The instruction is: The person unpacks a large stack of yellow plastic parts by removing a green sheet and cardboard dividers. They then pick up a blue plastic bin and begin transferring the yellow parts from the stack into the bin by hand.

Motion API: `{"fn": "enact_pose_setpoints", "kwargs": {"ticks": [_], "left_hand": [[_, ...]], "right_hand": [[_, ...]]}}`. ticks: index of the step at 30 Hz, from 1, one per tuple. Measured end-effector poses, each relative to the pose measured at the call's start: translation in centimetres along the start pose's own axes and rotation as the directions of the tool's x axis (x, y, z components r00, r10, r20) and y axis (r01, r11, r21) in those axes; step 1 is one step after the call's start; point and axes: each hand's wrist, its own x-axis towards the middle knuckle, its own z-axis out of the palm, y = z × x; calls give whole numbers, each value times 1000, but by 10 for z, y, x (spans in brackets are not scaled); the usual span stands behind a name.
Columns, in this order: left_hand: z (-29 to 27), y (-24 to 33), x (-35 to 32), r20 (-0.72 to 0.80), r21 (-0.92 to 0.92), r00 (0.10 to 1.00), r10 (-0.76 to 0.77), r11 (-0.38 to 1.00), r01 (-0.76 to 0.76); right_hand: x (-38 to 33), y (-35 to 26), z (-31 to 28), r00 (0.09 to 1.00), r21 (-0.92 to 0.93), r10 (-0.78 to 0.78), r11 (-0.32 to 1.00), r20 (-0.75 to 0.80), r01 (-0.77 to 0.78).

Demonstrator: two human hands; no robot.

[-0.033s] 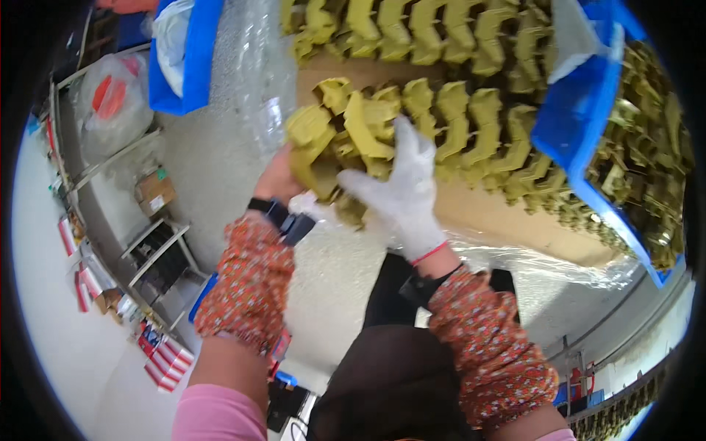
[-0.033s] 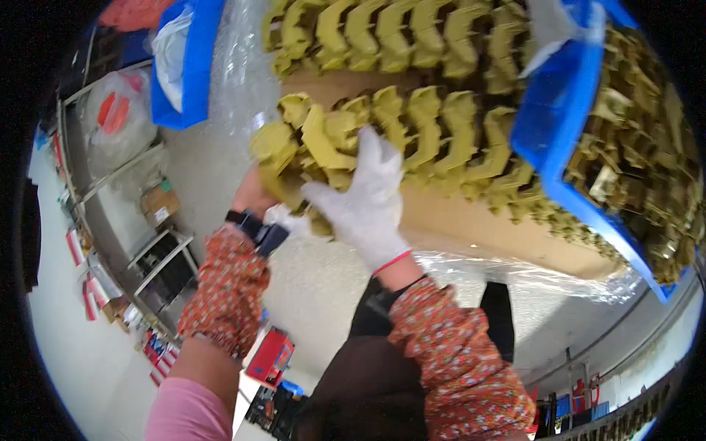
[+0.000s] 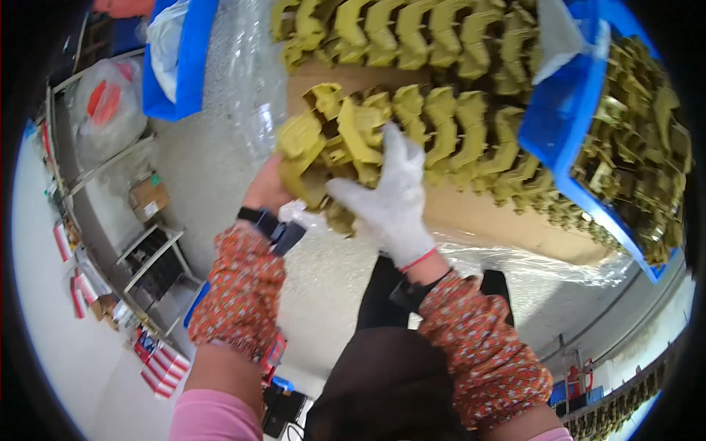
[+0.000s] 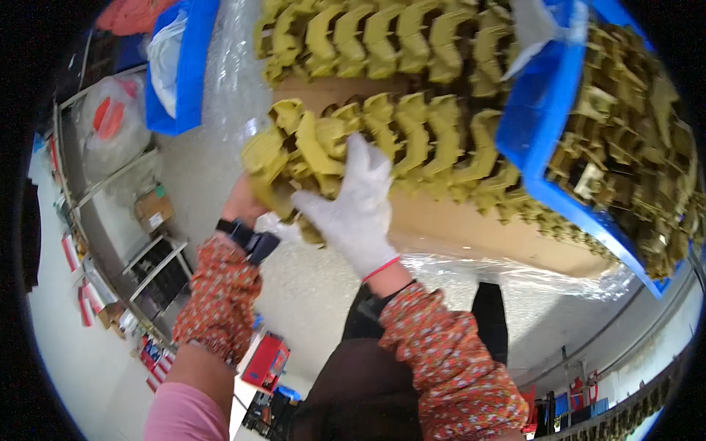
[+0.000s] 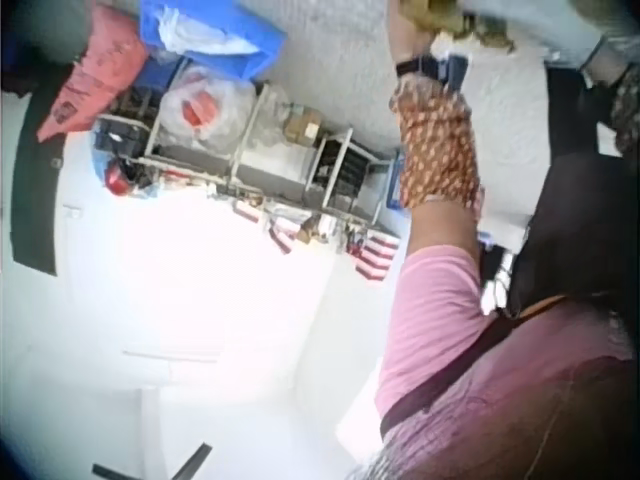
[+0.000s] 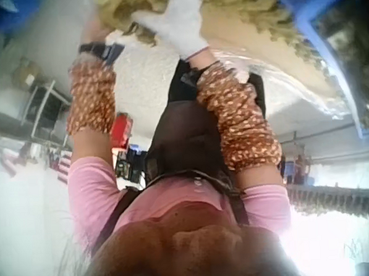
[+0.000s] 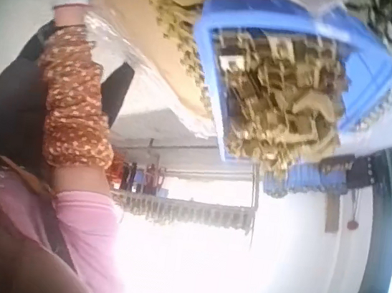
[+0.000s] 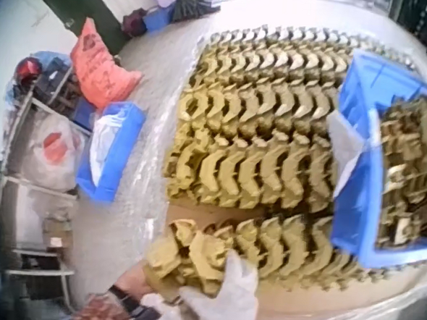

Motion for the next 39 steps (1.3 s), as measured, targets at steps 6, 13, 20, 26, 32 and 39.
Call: {"fn": "enact_pose_setpoints", "kwargs": {"ticks": [6,13,20,26,32,39], "left_hand": [[51,63,-43,-76,193,981,180,968,-163],[168,149,-93,57,855,865,499,423,-300],[401,240,-3,331,-501,897,293,860,-95],[476,226,79,149,-214,954,258,951,-224],[468,185,80,65,163,757,650,742,-651],[481,183,97,57,560,572,818,449,-697]], "right_hand": [[-27,-46,-48,994,49,-78,995,-77,82],[-59,-120,-174,934,-47,-271,962,-233,268],[-56,-116,-340,885,141,-114,970,-452,198],[-10,-45,-415,780,208,-98,936,-618,283],[-16,-22,-432,689,61,-108,974,-717,216],[2,-20,-437,605,8,-124,977,-787,212]]}}
